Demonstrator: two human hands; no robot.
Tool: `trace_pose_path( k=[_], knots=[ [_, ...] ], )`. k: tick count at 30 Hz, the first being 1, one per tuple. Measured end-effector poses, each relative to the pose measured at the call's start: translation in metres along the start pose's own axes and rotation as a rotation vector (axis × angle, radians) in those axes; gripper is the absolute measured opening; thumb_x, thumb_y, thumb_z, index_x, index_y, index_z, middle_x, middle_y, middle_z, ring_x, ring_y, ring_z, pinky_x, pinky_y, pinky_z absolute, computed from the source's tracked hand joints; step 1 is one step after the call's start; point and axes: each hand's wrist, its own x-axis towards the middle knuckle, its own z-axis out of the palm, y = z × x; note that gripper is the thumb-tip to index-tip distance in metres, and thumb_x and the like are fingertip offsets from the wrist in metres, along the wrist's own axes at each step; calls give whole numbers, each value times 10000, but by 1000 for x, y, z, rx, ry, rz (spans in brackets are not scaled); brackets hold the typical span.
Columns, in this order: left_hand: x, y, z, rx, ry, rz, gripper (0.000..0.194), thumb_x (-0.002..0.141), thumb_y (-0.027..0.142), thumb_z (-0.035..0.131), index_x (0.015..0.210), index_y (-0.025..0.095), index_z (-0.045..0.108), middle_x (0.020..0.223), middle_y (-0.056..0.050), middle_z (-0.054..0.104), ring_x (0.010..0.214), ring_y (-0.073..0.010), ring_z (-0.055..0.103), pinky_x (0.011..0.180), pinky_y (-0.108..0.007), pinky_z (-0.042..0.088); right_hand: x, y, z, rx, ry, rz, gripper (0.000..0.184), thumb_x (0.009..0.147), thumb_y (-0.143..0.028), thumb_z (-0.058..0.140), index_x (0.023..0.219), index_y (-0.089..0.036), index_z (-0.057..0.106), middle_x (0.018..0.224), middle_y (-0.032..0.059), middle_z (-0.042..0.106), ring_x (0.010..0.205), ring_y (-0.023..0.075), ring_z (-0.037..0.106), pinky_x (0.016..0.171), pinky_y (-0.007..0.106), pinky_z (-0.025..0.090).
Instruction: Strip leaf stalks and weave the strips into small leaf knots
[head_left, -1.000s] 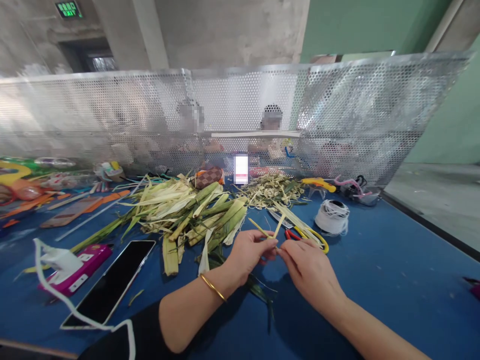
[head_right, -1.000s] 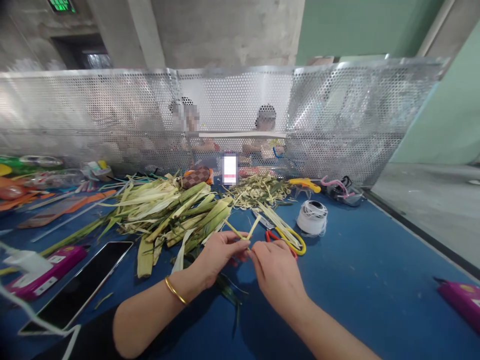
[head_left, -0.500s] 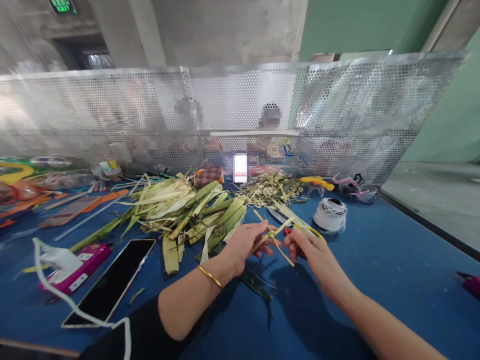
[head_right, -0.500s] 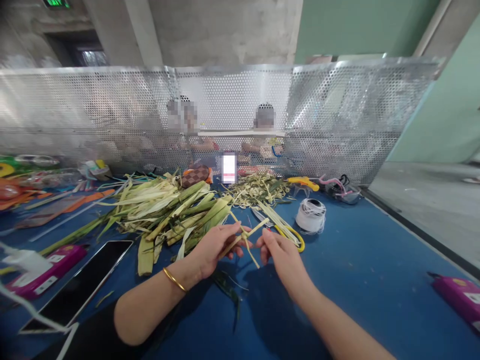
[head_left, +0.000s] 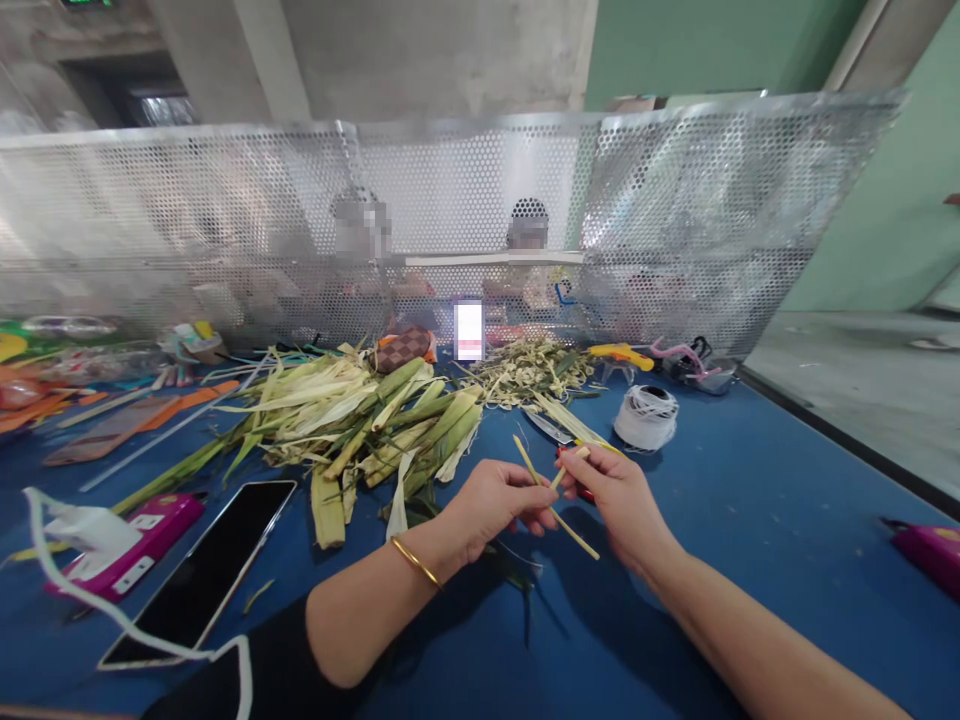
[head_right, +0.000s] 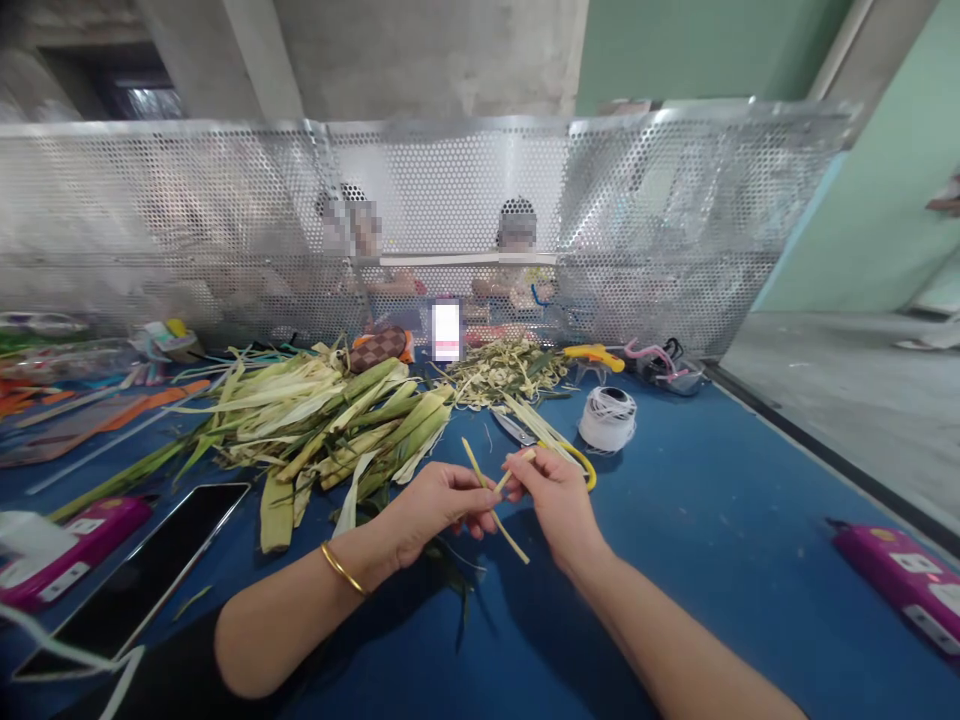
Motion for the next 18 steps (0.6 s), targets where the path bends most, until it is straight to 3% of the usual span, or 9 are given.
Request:
trace_pose_path(
  k=[3,6,11,15,18],
  knots=[
    [0,1,1,-127,78,-20,197,779,323,630,803,131,669,698,-58,711,554,-102,616,494,-190,362,5,-3,-6,-10,37,90,350,666,-488,698,814,-172,691,724,38,692,603,149,616,611,283,485],
    [1,3,1,-281,154,-38,152,809,251,597,910,144,638,816,-73,733,680,-128,671,592,-208,432,8,-4,-11,-37,63,88,416,706,-544,640,890,-173,689,834,74,716,699,184,650,650,304,498],
    [3,1,-1,-363,203,-35,323,738,182,685,1039,151,572,808,-68,733,728,-157,684,709,-261,478,5,0,-9,-366,-121,-93,330,712,-501,620,701,-173,657,600,15,617,606,168,563,584,282,426],
    [5,-3,2,-363,222,-49,264,760,200,671,1001,145,577,693,-45,711,637,-154,669,693,-276,485,2,3,-6,-532,-109,-199,295,762,-433,550,590,-194,568,514,-18,515,524,136,452,527,265,349],
    [6,-4,2,-377,238,-77,244,761,225,679,978,148,599,717,-46,715,631,-143,664,665,-255,476,2,4,-7,-556,-106,-231,298,769,-422,536,571,-200,531,515,-25,479,525,130,421,517,257,329]
  ],
)
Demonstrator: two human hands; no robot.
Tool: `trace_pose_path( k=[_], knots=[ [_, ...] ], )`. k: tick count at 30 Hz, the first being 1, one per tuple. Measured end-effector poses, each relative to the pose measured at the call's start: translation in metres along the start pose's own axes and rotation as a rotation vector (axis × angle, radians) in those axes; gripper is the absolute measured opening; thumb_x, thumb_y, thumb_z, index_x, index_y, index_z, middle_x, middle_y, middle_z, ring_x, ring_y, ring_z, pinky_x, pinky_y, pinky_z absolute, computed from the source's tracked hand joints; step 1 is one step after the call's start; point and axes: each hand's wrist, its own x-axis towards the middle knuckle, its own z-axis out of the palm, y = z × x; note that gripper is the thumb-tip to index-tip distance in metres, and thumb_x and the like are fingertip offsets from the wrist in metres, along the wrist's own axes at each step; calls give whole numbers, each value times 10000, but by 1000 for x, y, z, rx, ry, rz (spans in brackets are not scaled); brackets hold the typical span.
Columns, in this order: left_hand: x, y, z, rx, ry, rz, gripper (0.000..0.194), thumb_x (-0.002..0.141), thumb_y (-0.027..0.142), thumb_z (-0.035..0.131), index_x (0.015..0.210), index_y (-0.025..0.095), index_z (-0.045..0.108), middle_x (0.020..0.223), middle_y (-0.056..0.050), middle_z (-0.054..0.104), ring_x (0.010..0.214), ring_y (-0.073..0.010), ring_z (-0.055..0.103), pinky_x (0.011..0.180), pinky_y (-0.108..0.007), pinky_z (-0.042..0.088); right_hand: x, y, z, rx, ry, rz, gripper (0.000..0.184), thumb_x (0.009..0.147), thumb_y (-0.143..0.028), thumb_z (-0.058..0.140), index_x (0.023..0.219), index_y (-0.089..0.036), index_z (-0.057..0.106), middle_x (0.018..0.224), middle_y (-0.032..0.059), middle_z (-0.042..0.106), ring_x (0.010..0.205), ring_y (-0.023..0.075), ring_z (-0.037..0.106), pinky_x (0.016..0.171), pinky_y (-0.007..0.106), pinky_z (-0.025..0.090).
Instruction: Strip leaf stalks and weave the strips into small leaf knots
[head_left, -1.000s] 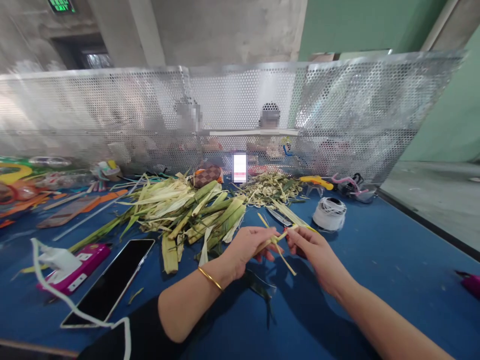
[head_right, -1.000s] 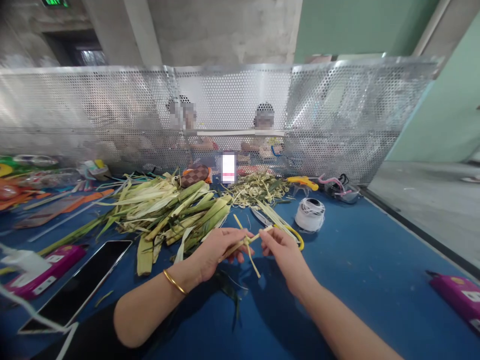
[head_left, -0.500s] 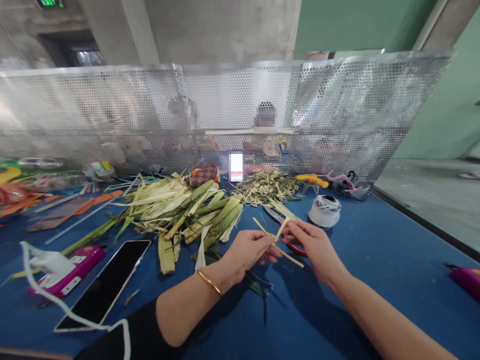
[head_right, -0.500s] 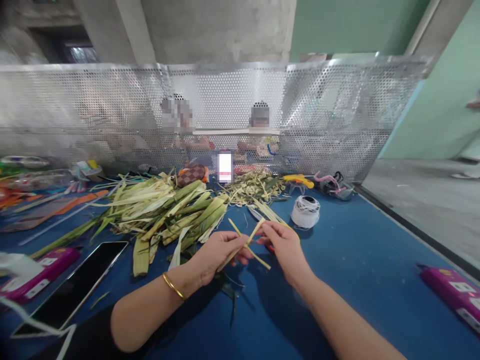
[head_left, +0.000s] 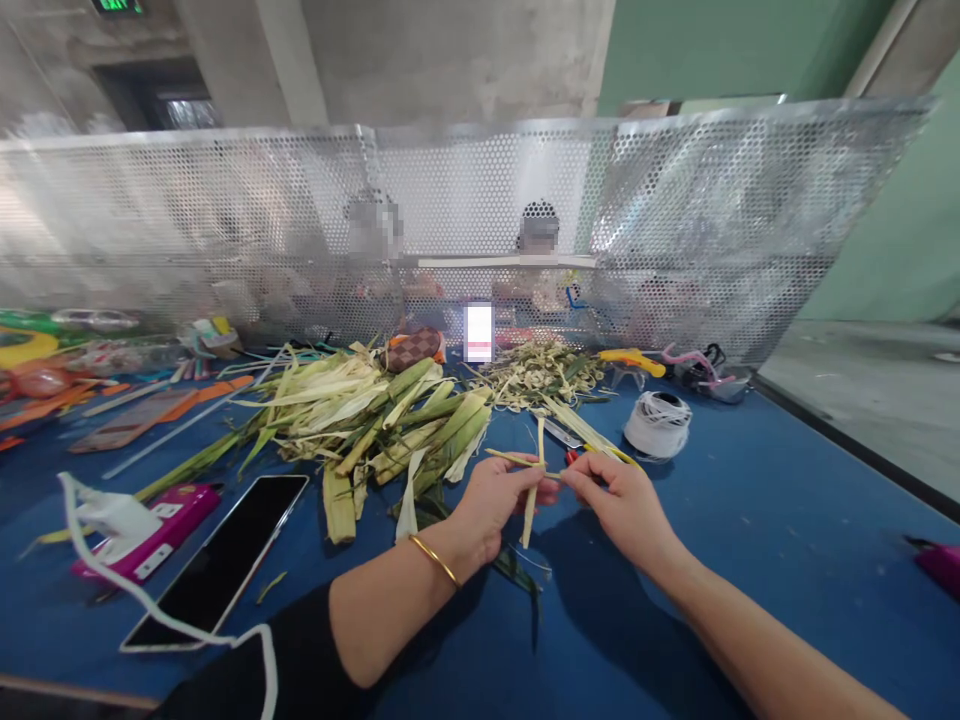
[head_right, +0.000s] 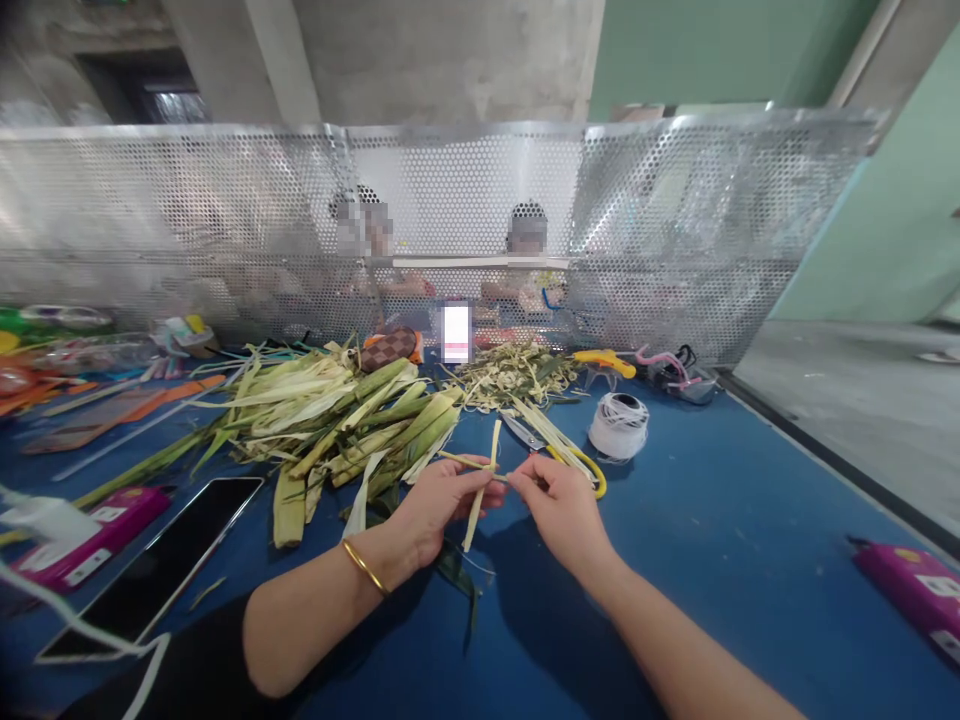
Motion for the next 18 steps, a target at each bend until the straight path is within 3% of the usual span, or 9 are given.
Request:
trace_pose_path(
  k=[6,9,12,14,16,18],
  knots=[
    [1,5,-7,62,-147,-15,315,776,429,650,846,122,667,735,-85,710,615,-140,643,564,-229,449,5,5,-8,-17,18,-3,273,806,-425,522,695,-192,613,573,-13,540,551,144,477,537,265,369],
    [1,7,-8,74,-111,18,280,726,390,698,814,125,682,683,-57,695,579,-123,619,554,-220,437,5,5,-12,-118,47,-148,227,837,-381,527,772,-204,655,754,28,631,716,182,569,659,295,432],
    [1,7,-6,58,-22,63,288,673,324,744,883,135,689,718,-58,710,603,-132,633,566,-225,435,1,1,-13,-204,220,-276,215,851,-377,538,884,-212,672,958,76,638,896,221,589,766,329,452],
    [1,6,-5,30,47,102,345,656,329,755,933,136,682,758,-76,721,639,-154,652,583,-243,443,-2,-2,-13,-235,312,-291,237,875,-393,513,874,-210,663,928,77,645,872,216,593,755,320,454],
    [0,4,-3,3,75,135,378,657,334,748,972,137,676,799,-88,728,701,-178,669,631,-266,459,-6,-5,-10,-248,230,-241,286,898,-420,475,808,-213,650,787,47,656,738,188,594,669,289,449],
    [-1,1,-1,-17,53,160,381,665,300,727,1005,138,673,838,-87,730,795,-195,674,714,-289,474,-7,-4,-4,-244,31,-156,320,884,-454,487,728,-213,627,642,10,635,606,164,567,569,265,424]
  ],
)
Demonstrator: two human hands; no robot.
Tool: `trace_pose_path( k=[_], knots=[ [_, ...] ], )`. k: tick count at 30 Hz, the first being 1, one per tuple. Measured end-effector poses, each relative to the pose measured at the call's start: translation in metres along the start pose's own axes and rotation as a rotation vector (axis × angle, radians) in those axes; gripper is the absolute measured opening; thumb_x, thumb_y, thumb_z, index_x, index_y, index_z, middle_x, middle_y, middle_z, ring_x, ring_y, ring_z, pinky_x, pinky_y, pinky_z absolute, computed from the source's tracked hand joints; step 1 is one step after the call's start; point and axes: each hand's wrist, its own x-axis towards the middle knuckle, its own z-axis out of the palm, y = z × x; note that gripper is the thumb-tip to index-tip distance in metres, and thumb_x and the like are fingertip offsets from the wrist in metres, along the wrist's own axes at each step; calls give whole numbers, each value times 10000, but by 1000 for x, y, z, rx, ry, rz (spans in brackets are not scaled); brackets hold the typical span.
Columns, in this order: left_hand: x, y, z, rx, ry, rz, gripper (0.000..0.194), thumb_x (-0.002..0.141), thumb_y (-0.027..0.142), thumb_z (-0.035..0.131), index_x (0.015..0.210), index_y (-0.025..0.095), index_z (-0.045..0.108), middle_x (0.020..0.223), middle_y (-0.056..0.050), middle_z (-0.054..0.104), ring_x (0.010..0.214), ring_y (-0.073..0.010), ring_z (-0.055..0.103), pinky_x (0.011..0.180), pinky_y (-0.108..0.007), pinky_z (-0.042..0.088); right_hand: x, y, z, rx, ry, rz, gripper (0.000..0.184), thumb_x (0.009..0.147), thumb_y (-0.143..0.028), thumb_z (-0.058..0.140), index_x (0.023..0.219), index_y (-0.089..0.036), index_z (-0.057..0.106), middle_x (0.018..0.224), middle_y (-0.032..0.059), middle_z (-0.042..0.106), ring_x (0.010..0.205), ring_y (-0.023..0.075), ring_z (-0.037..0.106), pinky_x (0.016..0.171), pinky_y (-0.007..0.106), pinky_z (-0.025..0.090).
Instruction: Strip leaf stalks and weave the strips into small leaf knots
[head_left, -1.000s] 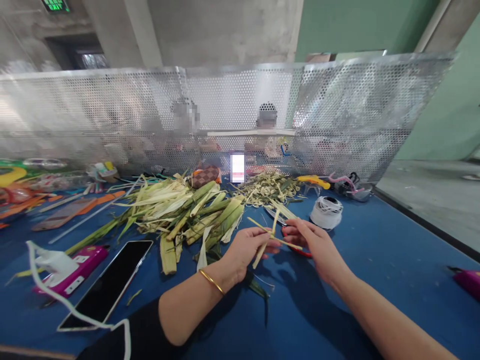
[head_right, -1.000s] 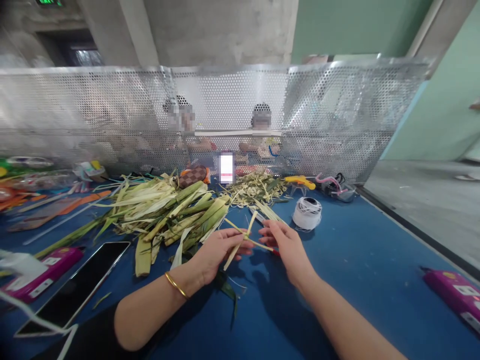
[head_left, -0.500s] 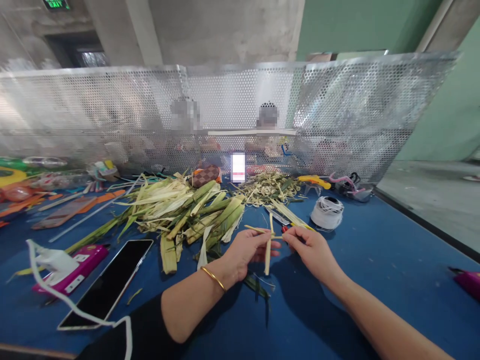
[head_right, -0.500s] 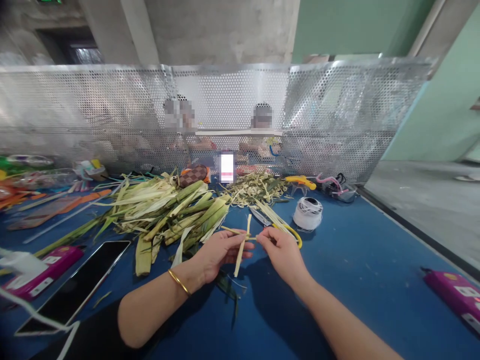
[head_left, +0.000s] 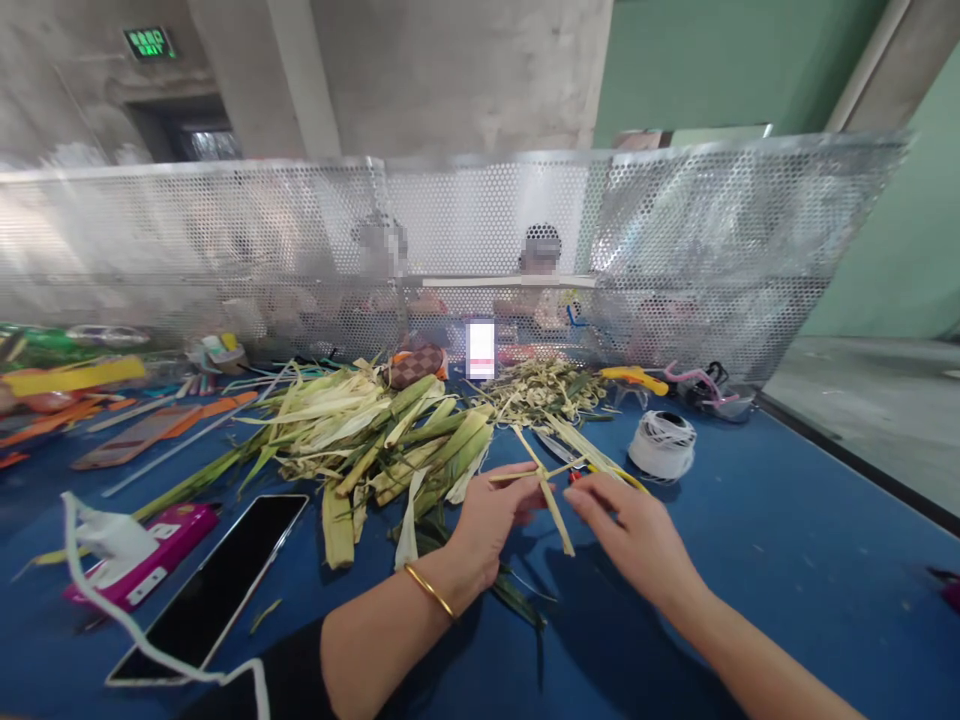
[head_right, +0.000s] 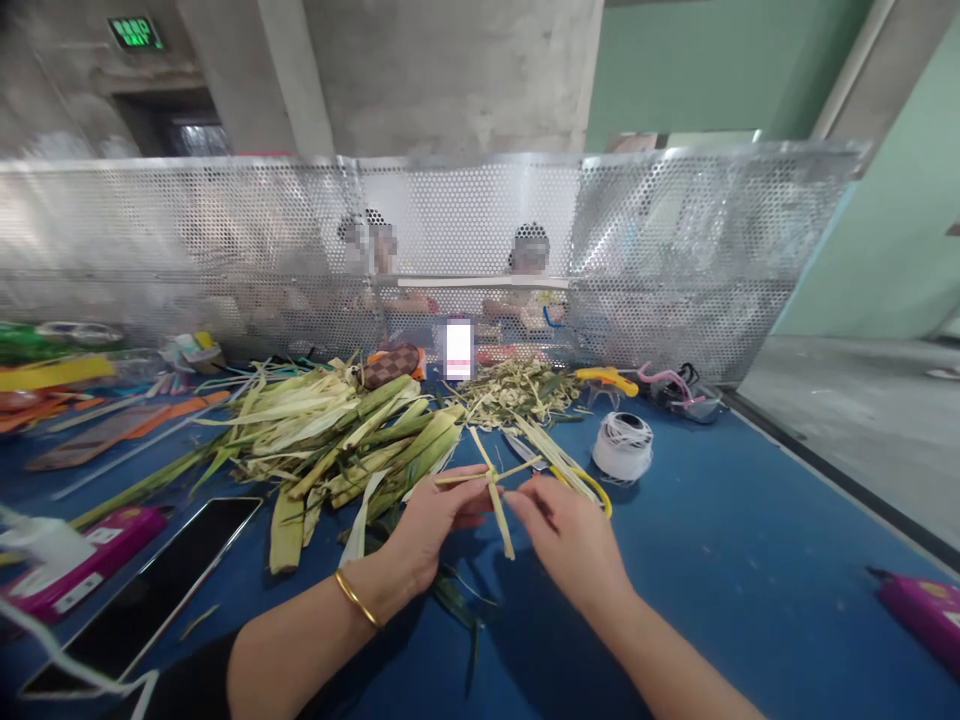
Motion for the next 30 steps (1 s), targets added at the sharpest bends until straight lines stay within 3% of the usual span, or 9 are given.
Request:
trace_pose_path(
  k=[3,5,7,10,14,18,23,27,30],
  knots=[
    [-3,-3,2,-49,-128,-2,470,635,216,722,1093,145,642,916,-77,725,925,-204,654,847,-312,459,1,4,10,140,-203,86,352,860,-470,498,635,-205,557,559,-15,604,525,150,561,521,253,419],
    [-4,-2,1,-110,-239,-36,513,652,258,723,1141,149,614,975,-90,714,971,-210,644,892,-324,440,3,8,12,227,-191,139,393,879,-484,439,616,-204,521,542,-15,582,492,142,554,510,253,422],
    [-2,2,-3,-201,-325,-90,507,717,411,678,1140,140,606,1026,-121,697,1001,-222,637,898,-336,434,6,11,10,234,-135,146,421,886,-510,398,626,-203,524,516,-22,536,459,132,518,487,249,407],
    [3,8,-9,-293,-384,-184,575,763,614,553,1059,127,634,1014,-144,691,964,-233,643,836,-338,459,8,10,2,239,-128,111,404,866,-518,426,648,-202,551,493,-36,482,437,120,474,457,237,380],
    [9,7,-14,-122,-298,-200,399,692,409,730,991,149,687,818,-59,700,775,-146,634,695,-235,446,8,7,-1,330,-273,148,397,840,-514,460,624,-199,566,442,-52,446,387,111,446,417,227,352],
    [9,-3,-10,0,-247,-184,399,614,312,800,964,144,708,677,-8,660,624,-97,586,575,-195,389,5,5,2,333,-358,199,379,816,-489,498,578,-199,555,395,-59,422,354,107,423,400,223,332],
    [5,-9,-1,70,-122,-87,280,659,264,749,890,114,699,634,-11,653,485,-74,543,481,-188,352,1,-2,5,244,-367,212,394,829,-491,466,562,-205,518,400,-63,388,355,101,406,379,214,297],
    [7,-6,-1,114,-97,-86,235,692,247,715,881,110,690,638,-16,660,450,-71,538,473,-188,390,1,-4,3,203,-418,255,436,849,-522,417,573,-202,521,404,-56,387,358,105,397,377,222,301],
    [10,-1,-6,131,-106,-94,262,706,289,706,901,116,690,704,-36,684,472,-74,561,475,-183,407,3,-1,-7,155,-266,283,502,879,-561,353,615,-192,568,448,-23,473,408,124,452,424,240,346]
  ],
)
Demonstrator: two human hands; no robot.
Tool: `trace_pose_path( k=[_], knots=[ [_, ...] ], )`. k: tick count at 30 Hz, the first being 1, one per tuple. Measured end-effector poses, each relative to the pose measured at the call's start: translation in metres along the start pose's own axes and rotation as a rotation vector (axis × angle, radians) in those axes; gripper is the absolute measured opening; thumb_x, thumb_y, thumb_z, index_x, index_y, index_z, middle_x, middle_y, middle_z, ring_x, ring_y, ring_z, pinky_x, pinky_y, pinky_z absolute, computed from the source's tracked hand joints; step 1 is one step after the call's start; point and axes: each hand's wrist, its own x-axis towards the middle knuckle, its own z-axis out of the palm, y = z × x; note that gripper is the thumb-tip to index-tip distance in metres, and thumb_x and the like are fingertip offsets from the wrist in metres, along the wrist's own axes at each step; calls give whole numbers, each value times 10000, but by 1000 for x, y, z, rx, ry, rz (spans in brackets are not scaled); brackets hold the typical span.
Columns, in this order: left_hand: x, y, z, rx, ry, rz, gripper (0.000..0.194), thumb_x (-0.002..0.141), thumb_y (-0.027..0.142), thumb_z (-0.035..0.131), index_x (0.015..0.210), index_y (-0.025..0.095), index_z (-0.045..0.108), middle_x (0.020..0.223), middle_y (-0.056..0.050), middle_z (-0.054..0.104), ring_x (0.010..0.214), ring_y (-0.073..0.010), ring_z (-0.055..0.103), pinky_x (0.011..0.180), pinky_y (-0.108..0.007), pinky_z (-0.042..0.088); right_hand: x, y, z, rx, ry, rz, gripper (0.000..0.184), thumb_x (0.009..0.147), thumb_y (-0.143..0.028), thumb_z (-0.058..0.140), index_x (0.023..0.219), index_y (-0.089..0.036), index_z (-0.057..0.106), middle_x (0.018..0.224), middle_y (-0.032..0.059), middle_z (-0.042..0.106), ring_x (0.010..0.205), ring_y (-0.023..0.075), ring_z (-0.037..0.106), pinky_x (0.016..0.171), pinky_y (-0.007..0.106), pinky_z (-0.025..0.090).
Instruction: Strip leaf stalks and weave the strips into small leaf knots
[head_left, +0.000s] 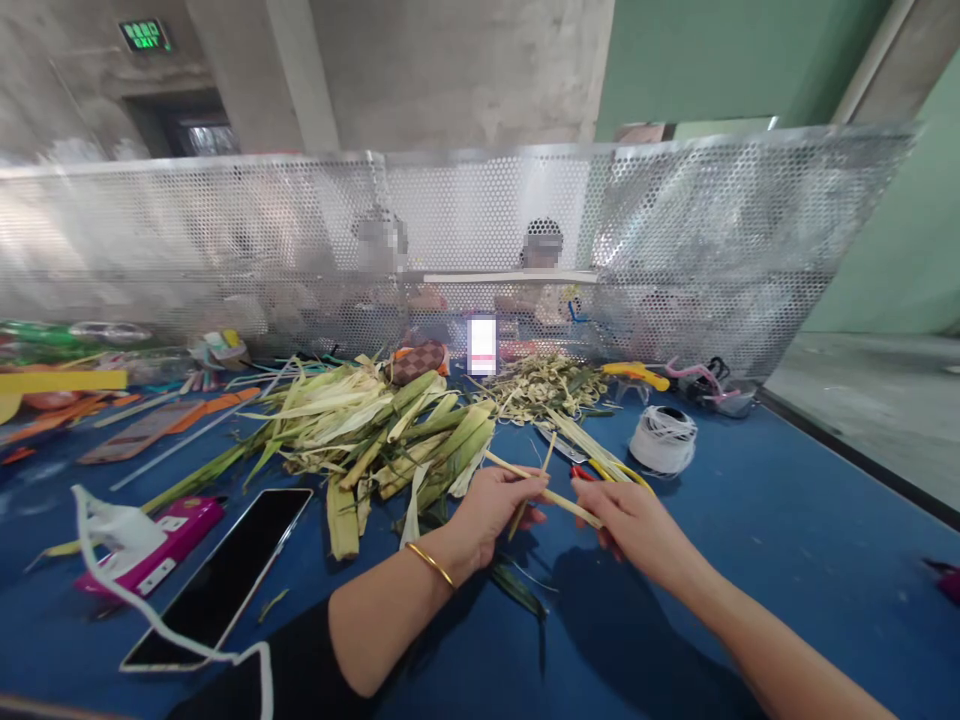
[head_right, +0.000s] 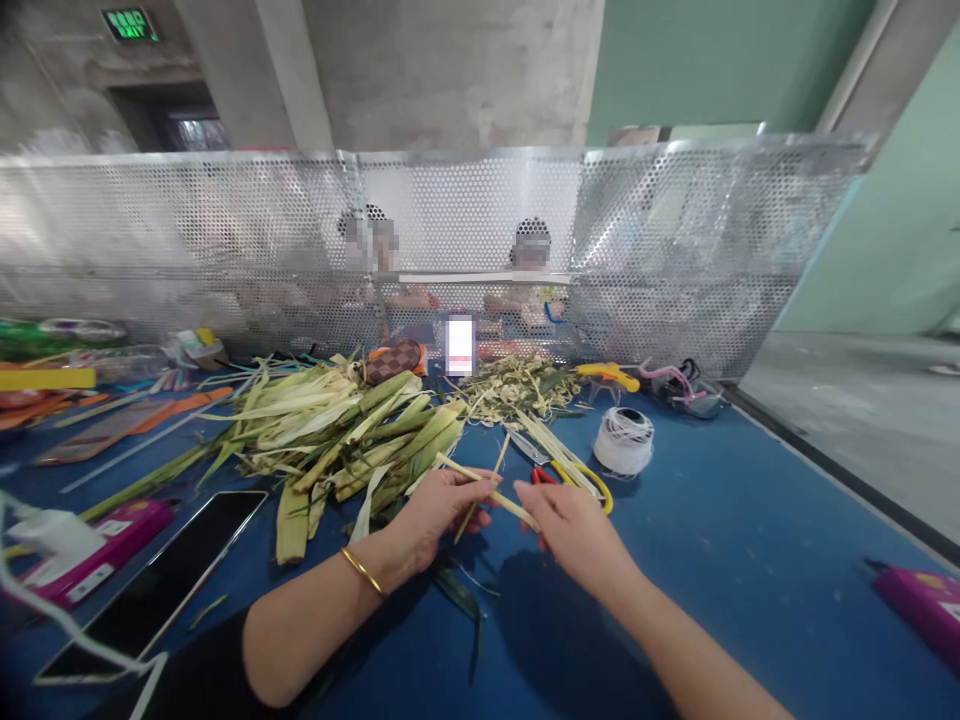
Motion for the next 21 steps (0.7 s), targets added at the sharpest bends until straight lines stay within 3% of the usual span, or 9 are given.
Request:
trace_pose_path(
  k=[3,5,6,8,12,14,17,21],
  knots=[
    [-3,1,-1,83,-89,16,335,748,421,647,871,114,701,680,-44,676,437,-68,537,423,-175,361,-1,0,-11,-132,363,-181,442,893,-524,398,715,-196,637,607,22,596,590,161,550,556,265,401],
    [-8,-1,3,187,-193,5,375,755,477,613,790,113,698,630,-38,659,392,-62,503,395,-179,323,0,-1,-14,-214,472,-319,351,881,-469,467,766,-210,674,736,44,646,719,186,579,672,296,420],
    [-11,-2,5,248,-253,-12,369,745,479,619,735,115,685,610,-33,653,380,-61,494,391,-181,315,0,-1,-14,-227,449,-363,312,869,-445,495,773,-216,685,771,47,656,754,193,584,715,311,421],
    [-18,-5,9,365,-375,-51,346,714,461,648,633,125,643,588,-22,641,377,-65,498,393,-185,312,2,-1,-10,-179,284,-371,257,833,-413,541,756,-218,689,761,40,656,749,192,586,724,319,424],
    [-24,-9,13,460,-502,-83,339,683,459,667,580,143,600,576,-2,620,385,-73,511,394,-193,311,6,0,2,127,-117,-207,230,748,-403,575,665,-191,605,608,-6,571,580,144,515,562,267,400],
    [-24,-9,12,464,-486,-83,356,680,480,665,576,147,594,559,7,601,386,-74,515,394,-192,309,6,-1,3,211,-139,-170,227,736,-401,577,651,-191,559,564,-31,517,534,122,471,522,249,374],
    [-23,-6,10,435,-482,-94,390,692,524,644,629,139,628,608,-12,634,388,-74,523,394,-193,311,5,-4,-2,209,-71,-181,214,755,-385,572,662,-195,540,543,-45,501,520,115,477,521,243,382],
    [-22,-3,10,396,-433,-95,406,679,542,643,695,136,651,656,-40,672,360,-62,497,370,-185,256,0,-7,-7,31,52,-330,169,815,-327,544,704,-204,575,576,-24,582,558,135,539,540,252,413]
  ],
)
